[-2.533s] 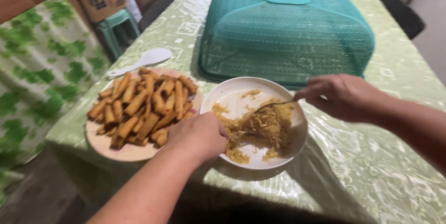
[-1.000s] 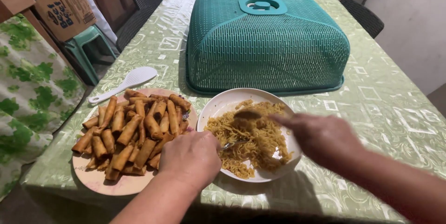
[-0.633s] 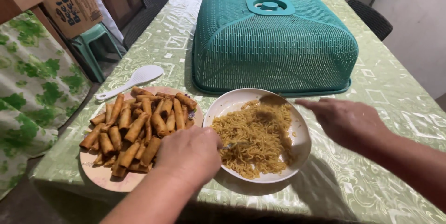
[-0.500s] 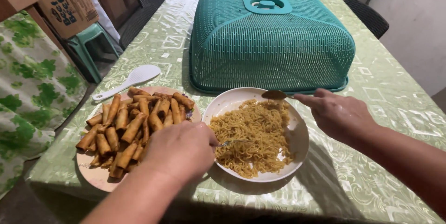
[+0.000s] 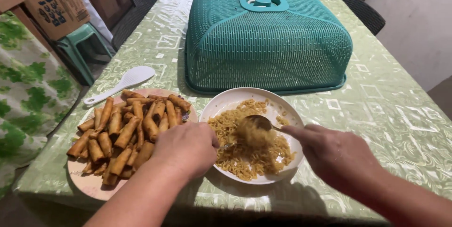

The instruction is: Drying a bowl and arranging noodles and spring rolls on a plate at a dining table.

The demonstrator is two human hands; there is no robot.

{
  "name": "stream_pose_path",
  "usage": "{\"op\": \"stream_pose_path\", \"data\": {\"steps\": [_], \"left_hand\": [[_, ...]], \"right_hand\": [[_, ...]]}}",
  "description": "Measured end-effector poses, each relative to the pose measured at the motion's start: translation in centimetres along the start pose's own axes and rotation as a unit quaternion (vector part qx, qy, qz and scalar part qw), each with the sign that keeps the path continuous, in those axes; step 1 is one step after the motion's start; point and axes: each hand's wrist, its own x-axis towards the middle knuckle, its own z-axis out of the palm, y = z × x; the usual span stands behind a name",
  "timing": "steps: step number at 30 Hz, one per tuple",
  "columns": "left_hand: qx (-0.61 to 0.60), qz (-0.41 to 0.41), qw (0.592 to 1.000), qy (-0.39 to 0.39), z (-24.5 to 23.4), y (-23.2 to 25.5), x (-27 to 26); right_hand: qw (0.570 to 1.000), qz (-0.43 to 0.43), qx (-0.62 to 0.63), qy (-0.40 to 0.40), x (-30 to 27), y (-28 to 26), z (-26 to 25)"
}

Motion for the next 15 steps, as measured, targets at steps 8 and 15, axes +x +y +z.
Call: {"op": "stream_pose_path", "data": {"steps": [8,15], "left_hand": [[0.006,-0.016,1.0,-0.019,-1.7,-0.2,-2.2],[-0.04,-0.037,0.997,-0.045,-0.3,0.0,-2.0]], "right_hand": [[0.996,-0.007,-0.072,0.052,7.9,4.6,1.4],[0.958,0.117,0.191,-0.179,9.5,3.7,4.1]]}}
